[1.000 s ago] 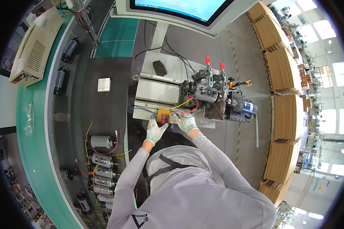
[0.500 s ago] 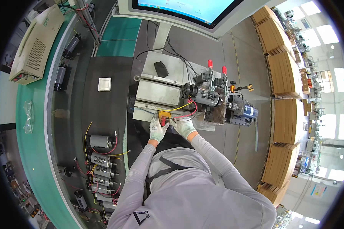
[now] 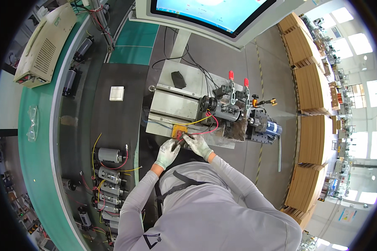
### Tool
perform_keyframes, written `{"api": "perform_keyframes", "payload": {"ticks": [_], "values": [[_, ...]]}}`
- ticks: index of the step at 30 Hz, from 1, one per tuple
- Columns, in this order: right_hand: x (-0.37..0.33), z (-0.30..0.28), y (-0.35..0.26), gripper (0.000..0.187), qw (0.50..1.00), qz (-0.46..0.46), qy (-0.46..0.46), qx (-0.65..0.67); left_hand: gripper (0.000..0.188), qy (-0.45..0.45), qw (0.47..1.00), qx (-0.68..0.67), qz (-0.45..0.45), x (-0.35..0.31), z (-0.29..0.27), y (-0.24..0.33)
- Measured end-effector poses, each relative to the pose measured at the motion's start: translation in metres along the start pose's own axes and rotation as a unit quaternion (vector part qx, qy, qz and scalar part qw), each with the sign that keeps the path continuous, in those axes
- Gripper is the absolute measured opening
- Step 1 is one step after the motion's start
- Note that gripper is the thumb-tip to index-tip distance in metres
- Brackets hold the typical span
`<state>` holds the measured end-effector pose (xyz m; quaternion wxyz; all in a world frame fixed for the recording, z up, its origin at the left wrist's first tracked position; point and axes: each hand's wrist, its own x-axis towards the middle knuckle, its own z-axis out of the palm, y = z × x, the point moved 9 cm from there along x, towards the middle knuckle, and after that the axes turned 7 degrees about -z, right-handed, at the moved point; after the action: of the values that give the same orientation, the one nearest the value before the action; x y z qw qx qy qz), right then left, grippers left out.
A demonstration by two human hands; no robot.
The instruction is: The person balances electric motors by loading each motor into a machine fixture, attaching wire leads, pressing the control buttons, pulling a drill lever, and placing the finished motors onto the table.
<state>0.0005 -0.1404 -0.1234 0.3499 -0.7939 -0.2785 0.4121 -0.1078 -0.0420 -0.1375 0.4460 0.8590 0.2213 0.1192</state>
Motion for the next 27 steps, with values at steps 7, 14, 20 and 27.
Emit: {"api": "perform_keyframes", "payload": {"ticks": [7, 14, 20, 27], "values": [[0.003, 0.029, 0.021, 0.032, 0.935, -0.229, 0.028, -0.269, 0.017, -0.065, 0.994, -0.076, -0.038, 0.008, 0.001, 0.004], [0.015, -0.012, 0.01, 0.025, 0.919, -0.126, 0.184, -0.325, 0.047, 0.056, 0.975, -0.068, -0.203, 0.024, 0.054, -0.066], [0.02, -0.006, -0.003, 0.026, 0.915, -0.135, 0.155, -0.348, 0.036, 0.194, 0.949, -0.078, -0.237, 0.041, 0.082, -0.077], [0.016, -0.004, -0.017, 0.024, 0.919, -0.127, 0.156, -0.339, 0.03, 0.193, 0.948, -0.155, -0.199, 0.041, 0.081, -0.083]]}}
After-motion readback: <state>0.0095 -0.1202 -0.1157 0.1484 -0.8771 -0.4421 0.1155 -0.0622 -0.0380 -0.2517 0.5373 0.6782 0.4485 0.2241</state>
